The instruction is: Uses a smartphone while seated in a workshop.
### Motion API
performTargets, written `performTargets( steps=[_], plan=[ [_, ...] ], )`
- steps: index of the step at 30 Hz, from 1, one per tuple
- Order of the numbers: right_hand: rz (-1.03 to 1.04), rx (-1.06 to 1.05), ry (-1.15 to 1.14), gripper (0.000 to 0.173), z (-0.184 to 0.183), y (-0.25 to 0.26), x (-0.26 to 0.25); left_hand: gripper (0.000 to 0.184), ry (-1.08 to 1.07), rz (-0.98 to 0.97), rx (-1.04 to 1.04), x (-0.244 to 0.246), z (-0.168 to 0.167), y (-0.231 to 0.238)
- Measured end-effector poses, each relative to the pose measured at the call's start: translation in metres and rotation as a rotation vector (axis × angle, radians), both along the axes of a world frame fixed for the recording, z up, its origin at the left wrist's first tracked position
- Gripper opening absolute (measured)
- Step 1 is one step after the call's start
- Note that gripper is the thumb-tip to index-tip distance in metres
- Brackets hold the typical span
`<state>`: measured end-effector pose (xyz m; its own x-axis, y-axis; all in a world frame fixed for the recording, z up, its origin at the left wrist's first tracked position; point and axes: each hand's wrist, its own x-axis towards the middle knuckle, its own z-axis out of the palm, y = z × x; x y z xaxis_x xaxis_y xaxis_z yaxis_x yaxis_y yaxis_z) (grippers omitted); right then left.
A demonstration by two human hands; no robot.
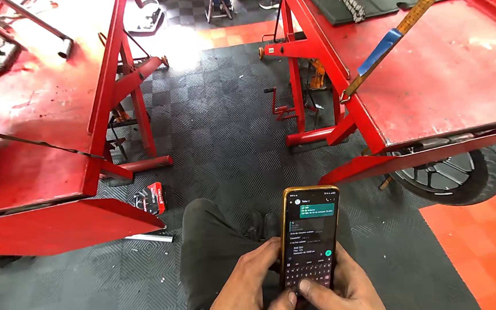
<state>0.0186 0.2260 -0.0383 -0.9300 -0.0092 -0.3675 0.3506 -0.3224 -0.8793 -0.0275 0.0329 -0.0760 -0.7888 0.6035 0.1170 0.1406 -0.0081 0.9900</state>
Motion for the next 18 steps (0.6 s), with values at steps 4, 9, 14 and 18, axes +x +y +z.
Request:
performTargets(
  steps=[4,9,14,18],
  plan=[
    [-0.017,0.022,0.005,0.062,0.0004,-0.0011,0.0002,0.052,0.009,-0.021,-0.013,0.0003,0.0019,-0.0007],
    [-0.006,-0.013,0.053,0.062,-0.0012,-0.0007,0.0021,0.054,0.008,-0.028,0.000,-0.0007,0.0019,-0.0027],
    [0.028,-0.100,0.101,0.059,-0.0031,-0.0004,0.0046,0.055,0.002,-0.022,0.011,-0.0015,0.0008,-0.0058],
    [0.085,-0.183,0.087,0.052,-0.0036,0.0043,0.0045,0.057,-0.031,0.006,0.041,-0.0015,-0.0003,-0.0102]
  ],
)
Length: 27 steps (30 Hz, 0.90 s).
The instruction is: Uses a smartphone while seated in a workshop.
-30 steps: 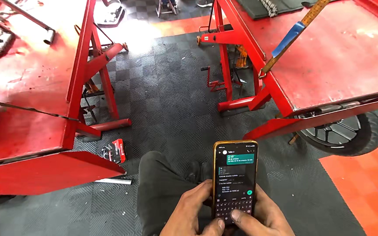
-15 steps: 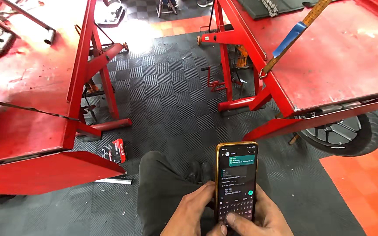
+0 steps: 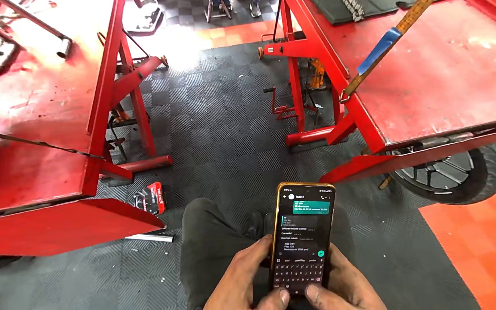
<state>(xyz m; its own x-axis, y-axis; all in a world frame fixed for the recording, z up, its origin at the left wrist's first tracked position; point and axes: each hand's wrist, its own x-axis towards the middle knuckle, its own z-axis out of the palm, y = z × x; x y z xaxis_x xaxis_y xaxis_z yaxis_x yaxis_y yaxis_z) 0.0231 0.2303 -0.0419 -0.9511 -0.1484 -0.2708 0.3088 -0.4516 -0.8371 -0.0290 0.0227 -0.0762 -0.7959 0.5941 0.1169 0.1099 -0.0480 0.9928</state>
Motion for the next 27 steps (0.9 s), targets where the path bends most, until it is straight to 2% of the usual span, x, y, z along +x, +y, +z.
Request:
performTargets(
  steps=[4,10,17,22,27],
  plan=[
    [0.049,-0.091,-0.029,0.047,0.002,0.003,-0.001,0.057,-0.059,0.031,0.070,0.002,-0.001,-0.005],
    [0.041,-0.112,-0.028,0.041,-0.001,0.003,-0.001,0.058,-0.044,0.026,0.070,0.002,0.001,-0.006],
    [-0.064,-0.014,0.010,0.060,0.001,-0.008,-0.004,0.050,0.052,0.058,-0.043,0.004,0.006,0.005],
    [-0.115,0.100,-0.022,0.057,0.001,-0.011,-0.003,0.043,0.081,0.054,-0.093,0.004,0.009,0.009],
    [-0.096,0.030,-0.005,0.061,0.000,-0.008,-0.002,0.042,0.078,0.043,-0.067,0.003,0.006,0.007]
  ],
)
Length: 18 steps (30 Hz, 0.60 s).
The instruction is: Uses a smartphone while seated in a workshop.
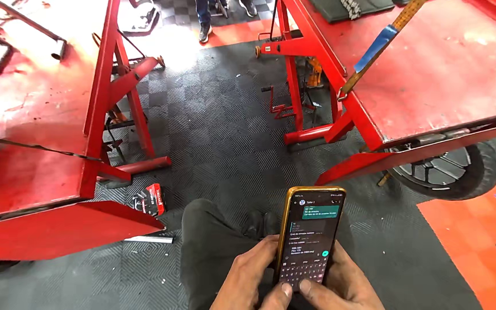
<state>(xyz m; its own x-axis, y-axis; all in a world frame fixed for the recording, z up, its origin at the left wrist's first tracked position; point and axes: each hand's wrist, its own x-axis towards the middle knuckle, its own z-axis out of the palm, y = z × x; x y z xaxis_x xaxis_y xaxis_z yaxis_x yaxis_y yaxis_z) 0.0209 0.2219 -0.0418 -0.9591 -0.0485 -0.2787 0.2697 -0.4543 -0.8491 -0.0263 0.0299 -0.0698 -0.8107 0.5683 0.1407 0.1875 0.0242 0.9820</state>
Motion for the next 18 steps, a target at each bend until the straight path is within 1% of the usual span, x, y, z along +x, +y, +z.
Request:
performTargets(
  steps=[5,8,11,18],
  plan=[
    [0.015,0.016,-0.011,0.049,-0.0006,0.0031,-0.0005,0.043,-0.009,-0.009,0.004,0.0004,-0.0015,0.0003],
    [0.007,0.008,-0.015,0.046,-0.0011,0.0035,0.0005,0.042,-0.009,-0.016,0.002,0.0009,-0.0009,0.0004],
    [0.002,-0.006,-0.006,0.045,-0.0022,0.0041,0.0010,0.042,-0.003,-0.024,-0.002,0.0007,-0.0012,0.0006],
    [0.017,0.007,-0.006,0.050,-0.0026,0.0059,0.0016,0.043,-0.015,-0.019,-0.011,0.0009,-0.0009,0.0015]
  ],
)
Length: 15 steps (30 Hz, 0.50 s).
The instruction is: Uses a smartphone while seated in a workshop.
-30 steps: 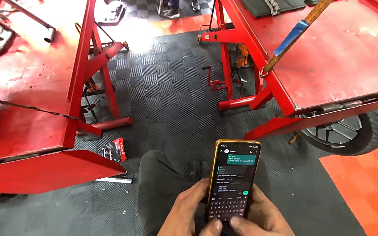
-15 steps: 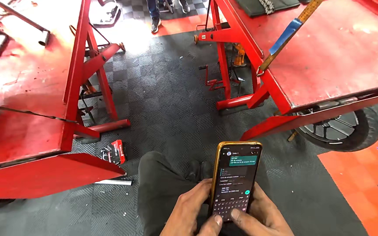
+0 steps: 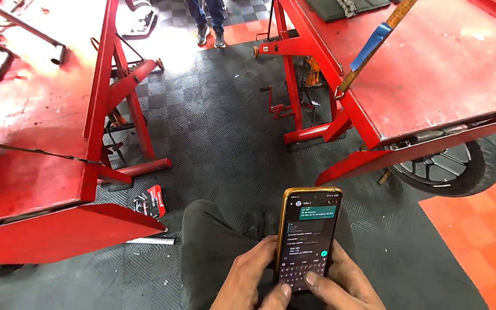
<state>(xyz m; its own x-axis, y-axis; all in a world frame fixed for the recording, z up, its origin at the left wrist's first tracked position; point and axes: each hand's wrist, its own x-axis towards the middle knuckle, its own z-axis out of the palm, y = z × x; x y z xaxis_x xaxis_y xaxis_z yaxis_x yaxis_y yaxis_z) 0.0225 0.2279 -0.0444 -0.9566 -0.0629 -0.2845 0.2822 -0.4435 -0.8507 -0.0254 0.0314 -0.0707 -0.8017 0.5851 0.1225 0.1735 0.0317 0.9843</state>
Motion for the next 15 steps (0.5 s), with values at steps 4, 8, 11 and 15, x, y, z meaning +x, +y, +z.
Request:
performTargets(
  steps=[4,8,11,15],
  plan=[
    [-0.005,0.000,-0.015,0.044,-0.0010,0.0013,0.0007,0.043,-0.008,-0.003,0.005,-0.0004,-0.0010,0.0004],
    [-0.031,0.002,-0.034,0.036,-0.0015,0.0012,0.0010,0.043,-0.014,-0.010,0.019,-0.0007,-0.0008,0.0006],
    [-0.038,0.002,-0.047,0.035,-0.0003,0.0006,0.0006,0.043,-0.013,-0.009,0.027,-0.0007,-0.0009,0.0006],
    [-0.017,-0.015,-0.026,0.039,0.0005,0.0008,0.0007,0.043,-0.014,-0.007,0.022,-0.0007,-0.0012,-0.0001]
  ],
)
